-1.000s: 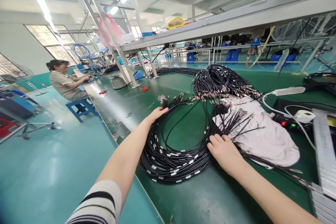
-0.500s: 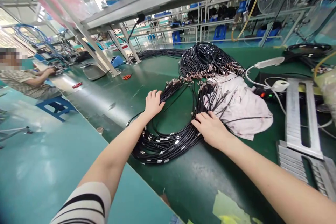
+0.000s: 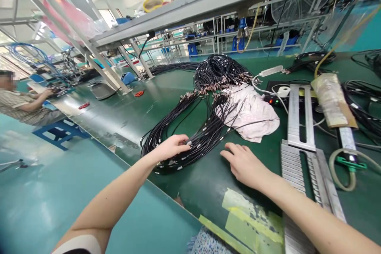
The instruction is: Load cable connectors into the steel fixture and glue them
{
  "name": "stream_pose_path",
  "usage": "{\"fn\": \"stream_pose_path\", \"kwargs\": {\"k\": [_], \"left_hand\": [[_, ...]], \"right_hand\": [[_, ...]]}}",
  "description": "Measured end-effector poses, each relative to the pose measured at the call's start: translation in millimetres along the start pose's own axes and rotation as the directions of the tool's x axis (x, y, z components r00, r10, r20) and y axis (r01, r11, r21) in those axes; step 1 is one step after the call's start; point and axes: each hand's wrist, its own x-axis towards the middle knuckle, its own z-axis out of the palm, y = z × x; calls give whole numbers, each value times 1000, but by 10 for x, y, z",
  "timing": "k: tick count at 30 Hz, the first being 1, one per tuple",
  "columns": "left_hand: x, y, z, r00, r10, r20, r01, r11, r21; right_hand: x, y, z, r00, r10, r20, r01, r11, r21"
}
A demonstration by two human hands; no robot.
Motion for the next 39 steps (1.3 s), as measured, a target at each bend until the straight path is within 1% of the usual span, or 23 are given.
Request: {"fn": "stream_pose_path", "kwargs": {"k": [2,4,5,6,8,9,10,13,15,16,18,20,23,25,27,28,29,30,32,33,34,36,39], "left_hand": [[-41,3,-146,995,-8,-102,5,1000,-24],[-139,40,-259,977,-16,-213,13,1000,-18],[-199,62,-300,960,-20,-279,20,1000,-1],[-259,81,-331,936,-22,-351,30,999,17],[-364,111,-362,876,-26,-481,50,998,37],[-407,124,-360,851,-26,-524,53,998,37],[-443,140,-342,837,-22,-546,47,998,32],[-541,218,-157,854,30,-520,-19,999,26],[-627,279,81,882,96,-461,-91,995,33],[-681,300,220,904,136,-406,-133,990,35],[-809,305,485,938,211,-275,-203,977,61],[-939,270,657,954,275,-116,-266,960,87],[-1058,260,656,962,258,86,-260,965,19],[-1041,358,536,967,213,137,-192,969,-155],[-927,554,403,975,205,89,-149,894,-423],[-839,680,352,977,210,36,-152,806,-572],[-735,816,318,976,218,-14,-162,681,-714],[-625,955,301,973,229,-42,-158,516,-842],[-416,1213,315,972,222,-72,-119,207,-971],[-331,1321,339,977,200,-78,-99,97,-990],[-264,1409,370,982,164,-90,-95,24,-995],[-182,1519,434,987,60,-150,-148,-37,-988],[-138,1550,506,952,-108,-286,-290,-16,-957]], "right_hand": [[-58,-100,-48,999,35,-12,-33,986,166],[-43,-204,-113,994,93,-50,-64,907,415],[-10,-258,-148,986,157,-54,-96,805,585],[35,-314,-183,971,235,-31,-132,645,753],[155,-431,-247,931,356,87,-185,251,950],[224,-488,-274,915,373,152,-197,85,977],[300,-542,-296,909,366,197,-198,-35,980],[557,-644,-333,922,337,188,-118,-217,969],[737,-626,-345,906,397,144,-13,-315,949],[816,-588,-353,885,448,127,40,-344,938],[917,-469,-388,834,541,112,116,-369,922],[918,-350,-451,803,586,110,142,-368,919],[763,-300,-573,822,562,88,126,-331,935],[621,-368,-646,861,504,71,91,-289,953],[488,-470,-695,890,452,58,57,-237,970],[427,-518,-711,897,438,52,46,-209,977],[369,-558,-722,900,434,48,36,-183,982],[313,-587,-731,900,433,52,19,-158,987],[204,-605,-748,895,437,87,-44,-108,993],[150,-597,-760,888,450,98,-69,-82,994],[99,-582,-777,876,475,90,-73,-54,996],[8,-543,-825,840,542,27,-31,-2,1000],[-60,-513,-913,798,599,-58,39,45,998]]}}
